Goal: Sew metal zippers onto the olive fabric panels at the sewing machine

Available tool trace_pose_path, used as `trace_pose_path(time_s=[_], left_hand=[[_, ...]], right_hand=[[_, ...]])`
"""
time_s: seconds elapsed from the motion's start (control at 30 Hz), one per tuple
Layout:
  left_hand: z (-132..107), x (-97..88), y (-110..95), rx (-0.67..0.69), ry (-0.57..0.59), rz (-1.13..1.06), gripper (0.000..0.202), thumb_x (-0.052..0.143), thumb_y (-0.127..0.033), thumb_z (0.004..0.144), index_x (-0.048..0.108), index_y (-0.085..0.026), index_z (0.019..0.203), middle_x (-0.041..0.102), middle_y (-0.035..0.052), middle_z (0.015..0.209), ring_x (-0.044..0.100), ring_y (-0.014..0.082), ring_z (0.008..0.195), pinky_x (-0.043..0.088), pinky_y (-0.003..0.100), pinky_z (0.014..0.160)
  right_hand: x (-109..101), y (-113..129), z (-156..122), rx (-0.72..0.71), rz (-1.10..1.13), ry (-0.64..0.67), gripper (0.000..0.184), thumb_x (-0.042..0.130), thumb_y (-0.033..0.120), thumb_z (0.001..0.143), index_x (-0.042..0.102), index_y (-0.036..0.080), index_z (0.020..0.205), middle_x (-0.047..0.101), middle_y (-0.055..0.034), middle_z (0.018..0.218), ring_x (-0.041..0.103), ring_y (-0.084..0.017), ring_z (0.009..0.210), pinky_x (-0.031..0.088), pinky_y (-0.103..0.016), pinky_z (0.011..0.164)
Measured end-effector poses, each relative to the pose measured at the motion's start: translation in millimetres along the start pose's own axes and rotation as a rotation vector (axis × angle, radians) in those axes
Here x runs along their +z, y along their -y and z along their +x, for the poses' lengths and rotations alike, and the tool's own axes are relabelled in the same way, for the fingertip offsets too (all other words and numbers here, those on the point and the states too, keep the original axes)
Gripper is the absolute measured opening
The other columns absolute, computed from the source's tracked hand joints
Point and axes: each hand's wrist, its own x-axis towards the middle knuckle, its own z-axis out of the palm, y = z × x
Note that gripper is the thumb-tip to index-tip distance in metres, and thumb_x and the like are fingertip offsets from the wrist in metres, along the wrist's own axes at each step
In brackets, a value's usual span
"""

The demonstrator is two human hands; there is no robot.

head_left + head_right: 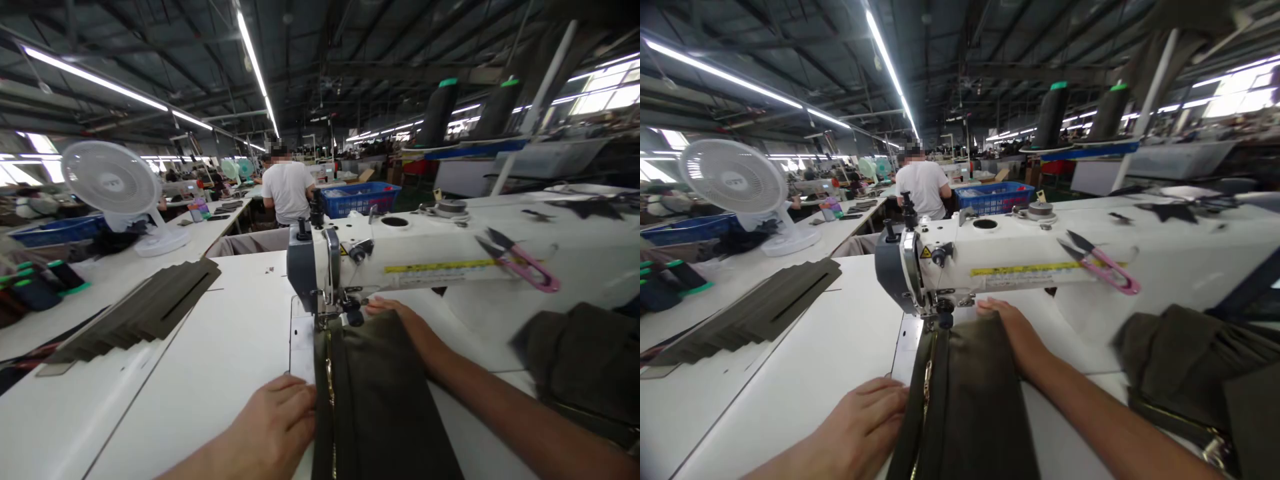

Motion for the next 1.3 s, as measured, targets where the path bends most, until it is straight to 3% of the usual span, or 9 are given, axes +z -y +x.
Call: trace_pose_path(time_s=[0.17,0.3,0.47,0.6,0.77,0.93,1.0,1.17,1.3], left_hand=[[18.0,1.0,18.4,-0.232,0.005,-0.015,0.029,0.036,-0.011,0.081,0.052,-0.014,0.104,0.058,0.0125,0.104,0.051,0.023,0.101,0.042,0.04,0.087],[28.1,16.1,29.4,-0.32,0.053,0.065,0.022,0.043,-0.014,0.076,0.06,-0.017,0.09,0.062,0.0086,0.096,0.05,0.0241,0.105,0.032,0.044,0.098],[27.6,24.3,23.6,-0.337,0.036,0.149,0.019,0.046,-0.016,0.073,0.062,-0.017,0.084,0.063,0.0076,0.091,0.052,0.0243,0.099,0.029,0.045,0.1],[28.0,23.7,20.3,-0.358,0.022,0.175,0.02,0.047,-0.013,0.07,0.062,-0.018,0.083,0.063,0.0079,0.091,0.052,0.0244,0.099,0.031,0.046,0.099],[30.0,23.5,21.5,-0.352,0.016,0.191,0.019,0.047,-0.013,0.069,0.062,-0.018,0.08,0.062,0.0079,0.084,0.053,0.0242,0.094,0.035,0.045,0.095],[31.9,23.7,20.6,-0.34,-0.011,0.202,0.015,0.044,-0.014,0.074,0.059,-0.016,0.072,0.06,0.0082,0.078,0.054,0.0234,0.085,0.042,0.042,0.085],[32.0,23.8,19.6,-0.348,-0.038,0.199,0.017,0.042,-0.013,0.076,0.058,-0.016,0.072,0.06,0.0078,0.079,0.054,0.0228,0.085,0.042,0.042,0.085],[26.6,26.0,19.1,-0.389,-0.121,0.153,0.014,0.042,-0.012,0.077,0.056,-0.016,0.079,0.06,0.0075,0.084,0.055,0.0226,0.086,0.044,0.045,0.085],[17.9,32.0,25.7,-0.475,-0.243,0.143,0.029,0.046,-0.014,0.077,0.047,-0.012,0.106,0.058,0.0145,0.102,0.056,0.0248,0.094,0.05,0.044,0.08]], right_hand=[[-2.5,2.6,-3.1,0.114,0.165,0.014,0.036,0.054,0.035,0.072,0.065,0.015,0.101,0.06,-0.0109,0.113,0.051,-0.026,0.108,0.035,-0.039,0.096],[-21.1,20.5,-2.9,0.22,0.232,0.063,0.038,0.054,0.042,0.072,0.066,0.015,0.096,0.066,-0.009,0.096,0.058,-0.026,0.092,0.043,-0.035,0.081],[-36.5,21.1,0.3,0.424,0.152,-0.009,0.056,0.029,0.053,0.084,0.069,0.015,0.087,0.063,-0.0046,0.06,0.059,-0.021,0.06,0.043,-0.031,0.058],[-31.4,31.6,-2.6,0.287,-0.308,0.088,0.024,0.05,0.035,0.081,0.068,0.019,0.078,0.068,-0.0037,0.074,0.061,-0.021,0.071,0.04,-0.029,0.063],[-25.0,38.2,-4.1,0.092,-0.726,0.063,0.021,0.042,0.022,0.089,0.062,0.016,0.092,0.068,-0.0072,0.083,0.062,-0.02,0.077,0.039,-0.028,0.067],[-24.3,17.6,5.9,0.063,-0.742,0.075,0.018,0.042,0.019,0.089,0.059,0.017,0.081,0.066,-0.0023,0.072,0.061,-0.017,0.068,0.04,-0.024,0.061],[-23.5,20.5,8.1,0.046,-0.761,0.054,0.018,0.043,0.013,0.087,0.059,0.015,0.08,0.065,-0.0055,0.074,0.061,-0.019,0.072,0.041,-0.026,0.064],[-0.6,63.2,-8.4,-0.172,-0.623,-0.001,0.02,0.043,0.014,0.086,0.062,0.013,0.087,0.064,-0.0116,0.092,0.057,-0.022,0.091,0.044,-0.034,0.082],[31.9,85.4,-27.1,-0.333,-0.408,-0.022,0.033,0.037,0.012,0.085,0.057,0.003,0.109,0.058,-0.0181,0.114,0.051,-0.024,0.11,0.042,-0.038,0.094]])
